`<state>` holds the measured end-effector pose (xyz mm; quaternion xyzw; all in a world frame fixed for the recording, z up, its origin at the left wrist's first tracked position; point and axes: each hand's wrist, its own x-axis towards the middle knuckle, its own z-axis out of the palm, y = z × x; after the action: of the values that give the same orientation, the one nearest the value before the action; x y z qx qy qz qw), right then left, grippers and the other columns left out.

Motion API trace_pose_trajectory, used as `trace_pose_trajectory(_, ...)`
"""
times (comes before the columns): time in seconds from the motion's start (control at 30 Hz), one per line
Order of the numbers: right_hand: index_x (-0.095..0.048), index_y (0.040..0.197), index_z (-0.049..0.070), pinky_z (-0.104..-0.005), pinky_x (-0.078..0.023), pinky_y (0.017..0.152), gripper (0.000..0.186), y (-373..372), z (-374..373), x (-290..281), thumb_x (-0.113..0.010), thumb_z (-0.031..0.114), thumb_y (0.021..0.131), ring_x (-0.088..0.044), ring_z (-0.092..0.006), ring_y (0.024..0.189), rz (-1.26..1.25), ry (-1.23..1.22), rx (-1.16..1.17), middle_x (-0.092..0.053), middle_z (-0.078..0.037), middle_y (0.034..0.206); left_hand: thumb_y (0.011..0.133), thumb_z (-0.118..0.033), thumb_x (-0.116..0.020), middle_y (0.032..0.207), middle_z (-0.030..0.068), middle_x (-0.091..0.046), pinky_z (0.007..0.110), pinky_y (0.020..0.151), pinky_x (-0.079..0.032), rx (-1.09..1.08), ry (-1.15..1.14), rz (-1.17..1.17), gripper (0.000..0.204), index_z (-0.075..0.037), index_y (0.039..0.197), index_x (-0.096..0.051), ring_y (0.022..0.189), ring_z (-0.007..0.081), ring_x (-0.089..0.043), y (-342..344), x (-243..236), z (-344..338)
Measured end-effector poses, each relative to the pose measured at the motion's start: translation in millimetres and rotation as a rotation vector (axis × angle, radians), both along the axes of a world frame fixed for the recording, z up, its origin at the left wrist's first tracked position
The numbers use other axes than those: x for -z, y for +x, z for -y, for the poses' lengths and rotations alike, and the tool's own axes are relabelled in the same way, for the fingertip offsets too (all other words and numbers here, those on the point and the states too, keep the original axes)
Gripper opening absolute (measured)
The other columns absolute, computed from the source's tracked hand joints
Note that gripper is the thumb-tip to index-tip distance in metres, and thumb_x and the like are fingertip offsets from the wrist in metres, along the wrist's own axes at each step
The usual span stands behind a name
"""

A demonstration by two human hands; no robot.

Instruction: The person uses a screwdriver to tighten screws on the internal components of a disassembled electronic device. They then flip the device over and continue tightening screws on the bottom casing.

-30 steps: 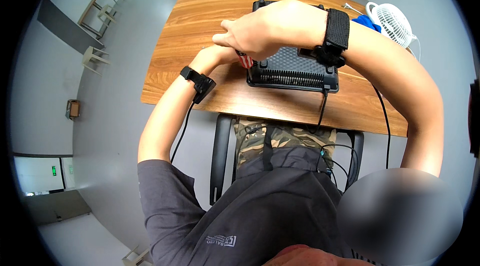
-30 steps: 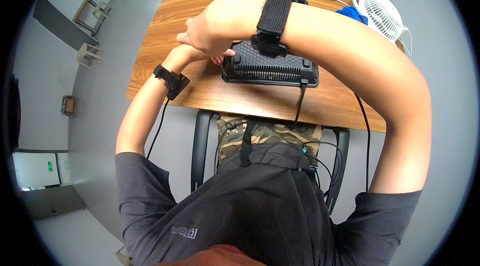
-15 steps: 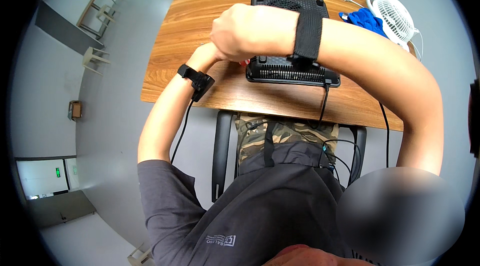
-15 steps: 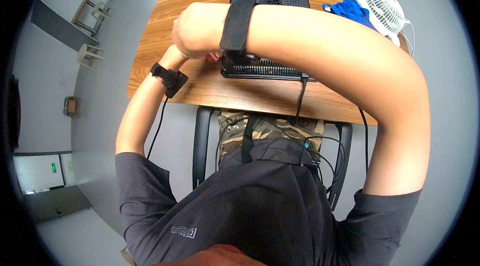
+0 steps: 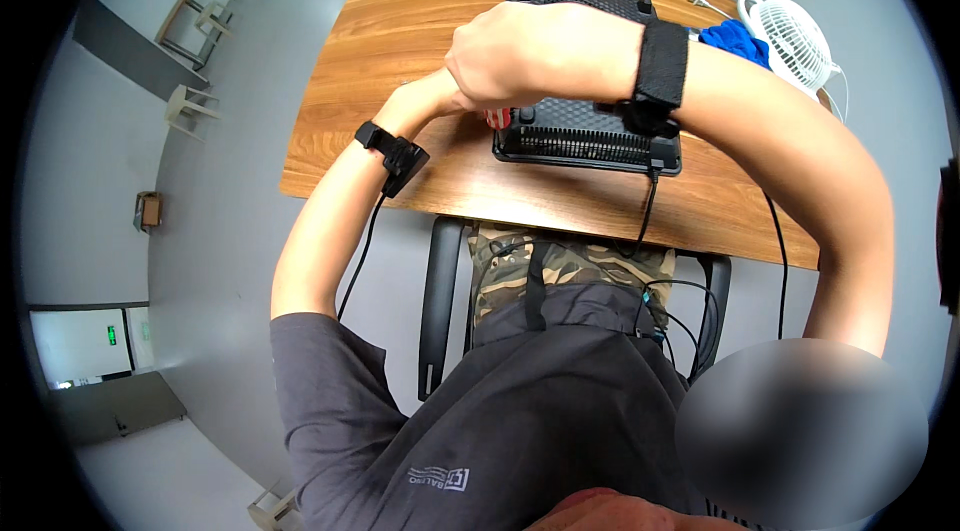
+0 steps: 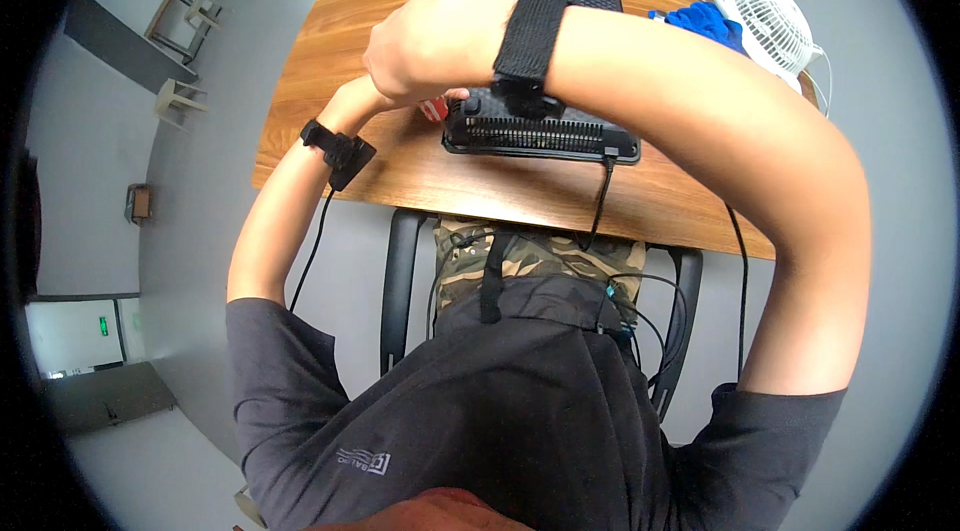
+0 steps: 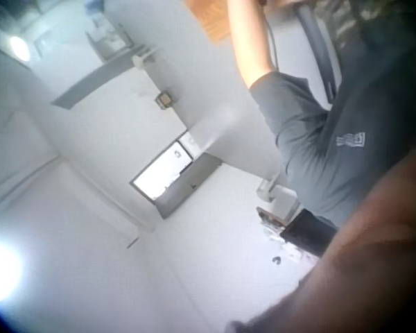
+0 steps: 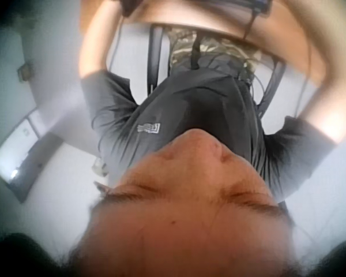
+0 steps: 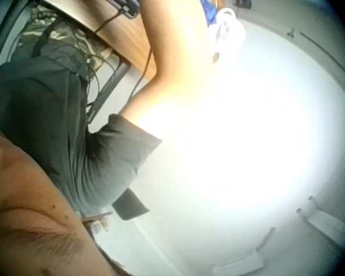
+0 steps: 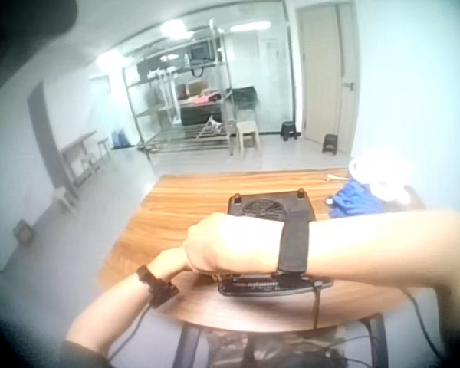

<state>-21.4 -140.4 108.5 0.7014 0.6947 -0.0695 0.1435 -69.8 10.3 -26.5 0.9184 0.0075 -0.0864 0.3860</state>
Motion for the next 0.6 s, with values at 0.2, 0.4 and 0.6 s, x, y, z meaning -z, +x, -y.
trace_pose_trajectory(0.2, -0.080, 0.087, 0.010, -0.0375, -0.059, 0.076, 0.032, 4, 8, -2, -0.059, 0.033, 0.096, -0.074, -0.0235, 0.089, 0.042, 0.073, -0.007, -0.076, -0.006, 0.077, 0.094, -0.023, -0.069, 0.113, 0.0150, -0.069, 0.038, 0.090, -0.051, -0.004, 0.007, -0.004, 0.029, -0.003, 0.115, -0.065, 0.105, 0.0283, -0.062, -2, -1, 0)
trace_pose_trajectory(0.4, -0.078, 0.087, 0.006, -0.0395, -0.060, 0.073, 0.025, 13, 8, 1, -0.062, 0.024, 0.096, -0.074, -0.0269, 0.084, -0.046, 0.127, -0.156, -0.076, -0.009, 0.084, 0.094, -0.023, -0.069, 0.113, 0.0152, -0.068, 0.039, 0.090, -0.051, -0.008, 0.003, -0.001, 0.029, -0.003, 0.115, -0.065, 0.106, 0.0285, -0.062, -5, -1, -2)
trace_pose_trajectory(0.6, -0.078, 0.088, 0.005, -0.0363, -0.060, 0.072, 0.024, 6, 17, 2, -0.060, 0.020, 0.095, -0.075, -0.0264, 0.082, -0.001, 0.245, -0.189, -0.076, -0.011, 0.082, 0.094, -0.023, -0.069, 0.113, 0.0154, -0.068, 0.039, 0.091, -0.051, -0.014, -0.002, 0.004, 0.030, -0.003, 0.116, -0.065, 0.106, 0.0288, -0.062, -9, 0, -2)
